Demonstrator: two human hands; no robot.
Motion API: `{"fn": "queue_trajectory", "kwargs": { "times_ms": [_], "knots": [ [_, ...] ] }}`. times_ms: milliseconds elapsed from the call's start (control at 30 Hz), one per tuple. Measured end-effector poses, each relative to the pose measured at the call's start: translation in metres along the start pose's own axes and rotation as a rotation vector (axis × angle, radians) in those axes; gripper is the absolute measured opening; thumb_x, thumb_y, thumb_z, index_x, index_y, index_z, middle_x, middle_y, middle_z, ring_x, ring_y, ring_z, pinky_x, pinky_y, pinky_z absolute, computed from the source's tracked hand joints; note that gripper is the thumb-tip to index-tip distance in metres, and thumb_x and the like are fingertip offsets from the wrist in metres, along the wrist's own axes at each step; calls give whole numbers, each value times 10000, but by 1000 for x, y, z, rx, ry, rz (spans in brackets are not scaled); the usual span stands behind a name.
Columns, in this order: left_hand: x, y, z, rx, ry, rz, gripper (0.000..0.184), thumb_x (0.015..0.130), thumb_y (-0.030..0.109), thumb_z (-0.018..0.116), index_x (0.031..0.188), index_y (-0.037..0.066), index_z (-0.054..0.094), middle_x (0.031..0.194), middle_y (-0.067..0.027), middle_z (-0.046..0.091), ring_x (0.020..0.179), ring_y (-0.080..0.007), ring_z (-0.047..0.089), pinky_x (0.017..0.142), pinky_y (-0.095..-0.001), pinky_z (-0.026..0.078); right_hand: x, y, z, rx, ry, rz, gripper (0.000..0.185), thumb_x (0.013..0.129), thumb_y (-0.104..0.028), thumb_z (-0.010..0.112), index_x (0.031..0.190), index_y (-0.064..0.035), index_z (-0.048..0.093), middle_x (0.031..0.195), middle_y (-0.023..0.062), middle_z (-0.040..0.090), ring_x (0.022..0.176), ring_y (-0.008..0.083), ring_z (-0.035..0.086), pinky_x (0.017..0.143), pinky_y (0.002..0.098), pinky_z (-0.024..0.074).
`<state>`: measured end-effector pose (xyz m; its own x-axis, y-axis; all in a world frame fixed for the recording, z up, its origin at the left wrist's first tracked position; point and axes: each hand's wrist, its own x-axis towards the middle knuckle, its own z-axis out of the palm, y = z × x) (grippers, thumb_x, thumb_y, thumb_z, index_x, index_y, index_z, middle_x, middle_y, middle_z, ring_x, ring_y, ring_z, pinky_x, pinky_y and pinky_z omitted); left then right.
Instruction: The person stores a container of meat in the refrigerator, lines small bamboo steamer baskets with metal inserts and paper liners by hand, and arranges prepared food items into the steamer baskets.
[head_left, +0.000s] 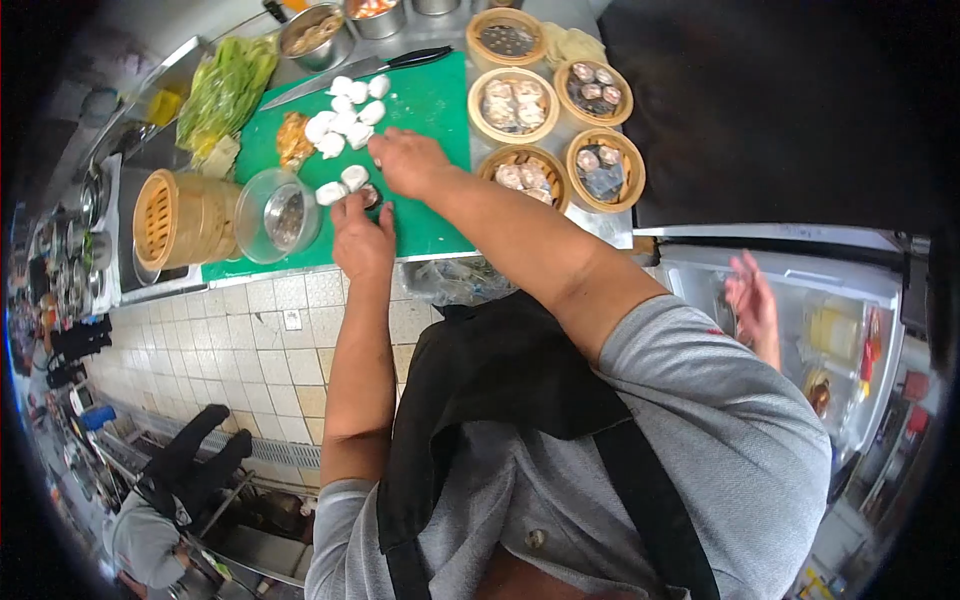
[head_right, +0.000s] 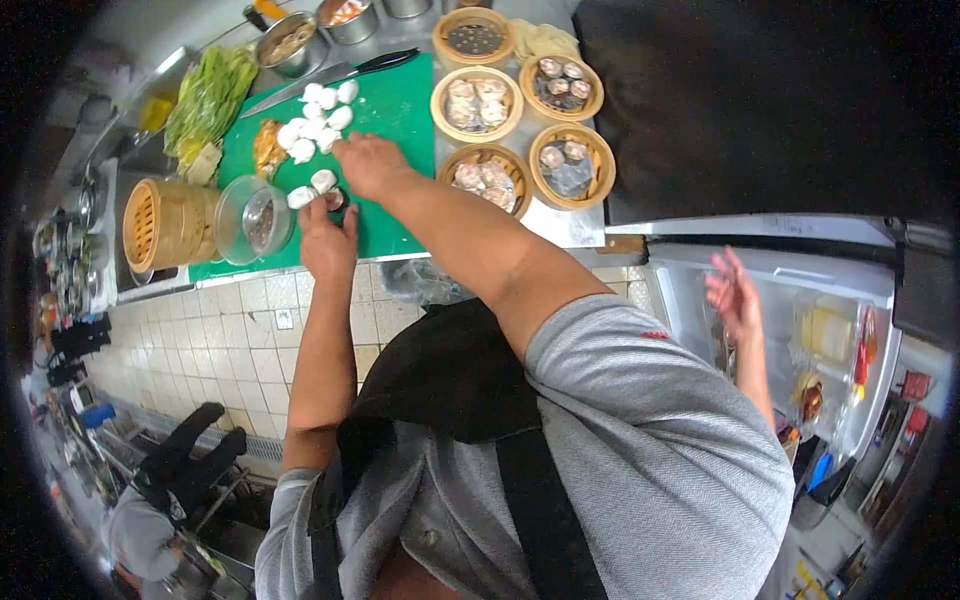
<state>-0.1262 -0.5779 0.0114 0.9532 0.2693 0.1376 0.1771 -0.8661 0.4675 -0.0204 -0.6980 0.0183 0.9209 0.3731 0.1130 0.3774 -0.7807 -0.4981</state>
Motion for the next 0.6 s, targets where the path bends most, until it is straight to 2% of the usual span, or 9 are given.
{"fn": "queue_trajectory", "kwargs": {
  "times_ms": [67,200,267,333,367,400,467,500,600],
  "knots": [
    [2,-2,2,-11,34,29,333,835,275,767,1110,153,624,1174,-115,609,981,-360,656,769,-488,543,-14,5,-11,70,-112,-4,224,875,-126,603,1094,-81,610,1152,196,630,1045,375,655,881,476,547],
    [5,-3,8,-10,75,34,290,842,250,759,1059,135,607,1138,-105,612,964,-354,653,753,-482,540,-77,30,-69,229,179,55,249,827,-191,754,1020,-116,617,1004,110,673,918,322,678,801,441,542],
    [4,-4,11,-23,98,38,266,842,242,759,1026,128,605,1101,-101,619,950,-350,651,747,-477,539,-120,51,-112,238,256,285,277,811,-220,803,989,-105,625,963,115,697,830,311,679,736,408,544],
    [4,-11,18,-95,172,111,242,843,233,754,998,119,607,1052,-99,625,936,-357,644,748,-486,533,-162,97,-131,109,414,355,264,805,-218,814,957,-97,635,905,107,711,755,298,676,689,381,540],
    [3,-14,19,-107,217,171,238,833,182,767,992,103,610,1045,-89,638,860,-302,649,701,-430,541,-180,109,-145,22,389,473,259,802,-209,816,951,-97,637,878,98,706,745,289,677,683,378,537],
    [2,-4,13,-112,212,178,238,833,182,767,992,103,610,1045,-89,638,860,-302,649,701,-430,541,-194,117,-155,-64,363,594,254,798,-200,818,945,-98,638,851,88,702,734,280,678,677,374,535],
    [-3,17,4,-416,66,94,259,819,135,790,1005,93,614,1083,-85,650,784,-230,635,642,-346,535,-207,133,-154,-66,335,661,250,796,-226,812,937,-105,645,883,98,704,802,308,686,705,408,537],
    [-3,26,6,-482,56,182,274,816,105,798,1026,86,623,1107,-87,660,733,-183,610,612,-280,519,-213,140,-150,-62,299,720,248,794,-252,806,929,-113,651,914,107,706,869,335,694,734,443,538],
    [-7,83,8,-544,-69,289,257,825,106,791,1029,81,636,1106,-95,665,781,-190,634,613,-292,528,-213,144,-136,-139,266,703,236,797,-266,806,874,-108,649,937,109,716,886,329,697,726,438,539]
  ]
}}
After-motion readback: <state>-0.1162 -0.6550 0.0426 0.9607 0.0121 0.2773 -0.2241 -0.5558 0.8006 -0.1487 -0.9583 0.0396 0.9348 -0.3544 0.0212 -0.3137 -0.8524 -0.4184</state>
